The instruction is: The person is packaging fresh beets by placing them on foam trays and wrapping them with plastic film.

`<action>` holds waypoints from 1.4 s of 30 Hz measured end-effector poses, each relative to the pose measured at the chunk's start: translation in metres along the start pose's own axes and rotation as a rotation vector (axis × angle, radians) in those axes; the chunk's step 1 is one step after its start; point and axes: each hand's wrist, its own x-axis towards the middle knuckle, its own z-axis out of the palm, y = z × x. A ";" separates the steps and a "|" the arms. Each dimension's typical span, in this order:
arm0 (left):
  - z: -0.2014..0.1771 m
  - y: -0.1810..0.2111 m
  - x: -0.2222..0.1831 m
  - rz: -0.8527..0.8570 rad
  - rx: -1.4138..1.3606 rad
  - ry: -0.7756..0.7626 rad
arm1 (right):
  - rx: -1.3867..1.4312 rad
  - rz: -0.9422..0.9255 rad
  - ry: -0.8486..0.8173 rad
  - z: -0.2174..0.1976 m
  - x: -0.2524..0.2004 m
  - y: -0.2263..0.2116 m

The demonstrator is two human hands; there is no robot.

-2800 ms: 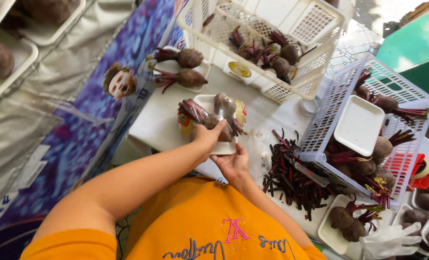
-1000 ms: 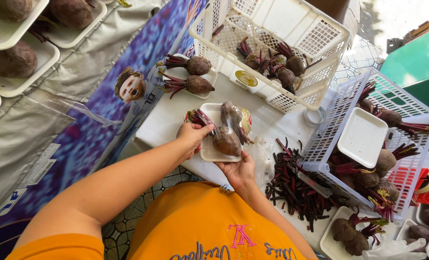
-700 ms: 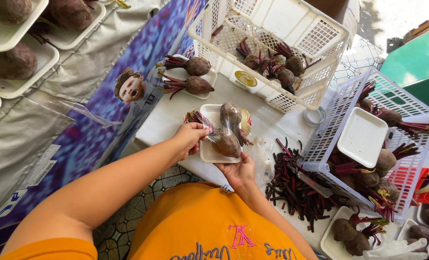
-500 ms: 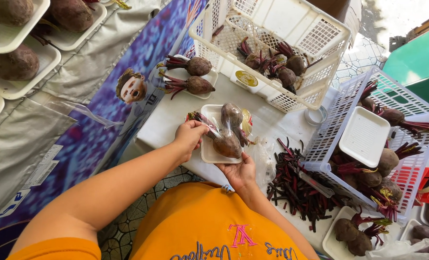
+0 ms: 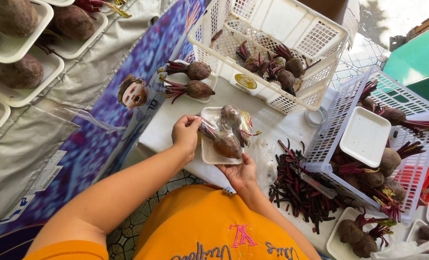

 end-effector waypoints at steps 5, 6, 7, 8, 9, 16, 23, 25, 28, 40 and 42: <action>-0.003 -0.022 0.005 -0.098 -0.170 0.041 | -0.001 -0.001 0.021 0.002 -0.001 0.001; -0.002 -0.023 0.001 -0.154 -0.242 0.036 | 0.008 0.004 0.022 0.000 0.000 0.001; -0.001 -0.025 -0.003 -0.210 -0.314 0.031 | 0.017 0.009 0.023 -0.003 0.001 0.001; 0.001 -0.030 0.000 -0.211 -0.310 0.028 | 0.021 0.006 0.024 -0.004 0.001 0.002; 0.004 -0.034 0.002 -0.229 -0.376 0.005 | 0.021 0.011 0.030 -0.005 0.000 0.003; 0.004 -0.027 0.001 -0.179 -0.359 -0.081 | -0.003 0.011 0.045 0.000 -0.004 0.006; 0.001 -0.049 0.039 -0.189 -0.410 -0.195 | -0.033 -0.019 0.038 -0.009 -0.001 0.010; -0.001 -0.053 0.051 -0.233 -0.489 -0.233 | -0.062 -0.029 0.031 -0.007 -0.004 0.012; -0.001 -0.055 0.056 -0.282 -0.577 -0.285 | -0.051 -0.035 0.043 -0.003 -0.007 0.015; -0.017 -0.037 0.079 -0.405 -0.237 -0.295 | -0.015 -0.022 0.050 -0.001 -0.002 0.014; -0.015 -0.029 0.075 -0.390 -0.209 -0.288 | -0.009 -0.017 0.049 -0.007 0.002 0.014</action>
